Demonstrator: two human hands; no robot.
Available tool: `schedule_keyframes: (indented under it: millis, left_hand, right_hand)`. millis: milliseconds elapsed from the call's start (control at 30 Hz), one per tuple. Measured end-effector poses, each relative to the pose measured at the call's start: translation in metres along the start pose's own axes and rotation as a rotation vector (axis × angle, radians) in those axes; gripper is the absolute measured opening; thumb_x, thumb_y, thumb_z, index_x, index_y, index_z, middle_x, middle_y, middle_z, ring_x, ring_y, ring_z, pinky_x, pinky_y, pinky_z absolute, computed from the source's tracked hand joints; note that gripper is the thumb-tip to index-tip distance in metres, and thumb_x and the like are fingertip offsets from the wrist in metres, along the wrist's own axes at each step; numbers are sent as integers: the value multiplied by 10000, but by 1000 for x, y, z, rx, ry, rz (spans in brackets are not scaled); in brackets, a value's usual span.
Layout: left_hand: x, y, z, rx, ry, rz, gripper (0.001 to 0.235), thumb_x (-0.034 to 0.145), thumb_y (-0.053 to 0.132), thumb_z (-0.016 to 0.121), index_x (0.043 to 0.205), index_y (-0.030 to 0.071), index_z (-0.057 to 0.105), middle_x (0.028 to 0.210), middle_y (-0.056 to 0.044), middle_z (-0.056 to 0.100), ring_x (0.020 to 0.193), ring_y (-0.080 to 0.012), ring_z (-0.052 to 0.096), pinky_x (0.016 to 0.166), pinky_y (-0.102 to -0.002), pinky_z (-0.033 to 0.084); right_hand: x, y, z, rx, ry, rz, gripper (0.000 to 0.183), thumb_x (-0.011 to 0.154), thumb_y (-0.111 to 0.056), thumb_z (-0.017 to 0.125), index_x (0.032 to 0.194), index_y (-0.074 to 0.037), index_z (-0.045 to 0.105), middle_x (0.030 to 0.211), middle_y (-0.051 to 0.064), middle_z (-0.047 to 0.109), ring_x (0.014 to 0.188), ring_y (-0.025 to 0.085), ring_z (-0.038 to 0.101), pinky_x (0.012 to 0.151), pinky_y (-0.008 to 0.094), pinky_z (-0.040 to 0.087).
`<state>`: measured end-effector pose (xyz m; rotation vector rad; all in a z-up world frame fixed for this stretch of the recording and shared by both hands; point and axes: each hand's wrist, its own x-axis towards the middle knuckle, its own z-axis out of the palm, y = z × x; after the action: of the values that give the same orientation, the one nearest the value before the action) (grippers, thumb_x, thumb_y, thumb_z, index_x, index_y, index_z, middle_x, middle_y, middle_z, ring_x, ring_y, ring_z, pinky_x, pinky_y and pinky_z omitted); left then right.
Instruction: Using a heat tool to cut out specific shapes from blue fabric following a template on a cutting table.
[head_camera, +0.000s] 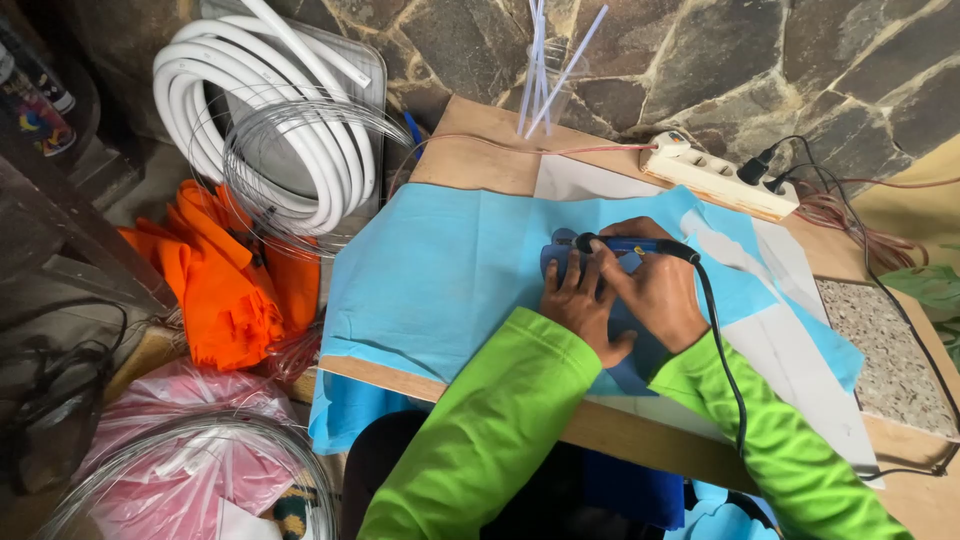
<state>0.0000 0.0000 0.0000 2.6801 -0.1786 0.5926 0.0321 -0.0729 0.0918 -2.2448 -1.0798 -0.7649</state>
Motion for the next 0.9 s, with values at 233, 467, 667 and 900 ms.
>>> schedule_keyframes:
  millis: [233,467,667,900]
  left_hand:
    - [0,0,-11,-5,-54,-8,802,612,568,490,1268,115,408,1351,-178,333,1291,-372,247,1042,-550,132]
    - [1,-1,-6,-18,-55,7,772,617,571,485,1221,93,434,1331,-197,345,1291,-385,241,1036,-560,127]
    - [0,-3,5,-18,16,16,760,610,567,494,1186,72,471,1305,-209,375,1278,-394,266,1024,-566,151]
    - [1,-3,7,-24,15,19,770,608,571,488,1189,66,472,1301,-209,377,1276,-393,267,1021,-569,147]
  right_hand:
    - [4,5,6,-11,33,-22,190,828,-198,654,916,-36,612,559,109,565,354,208,498,321,269,345]
    - [9,2,5,-36,49,-49,153,829,-165,663,867,-23,622,558,117,568,362,221,504,358,276,355]
    - [9,30,6,-33,117,-39,145,804,-162,706,880,-60,637,600,85,592,536,228,598,475,285,414]
    - [9,25,4,-16,116,-18,121,820,-129,688,853,-26,634,623,93,603,588,219,626,490,267,440]
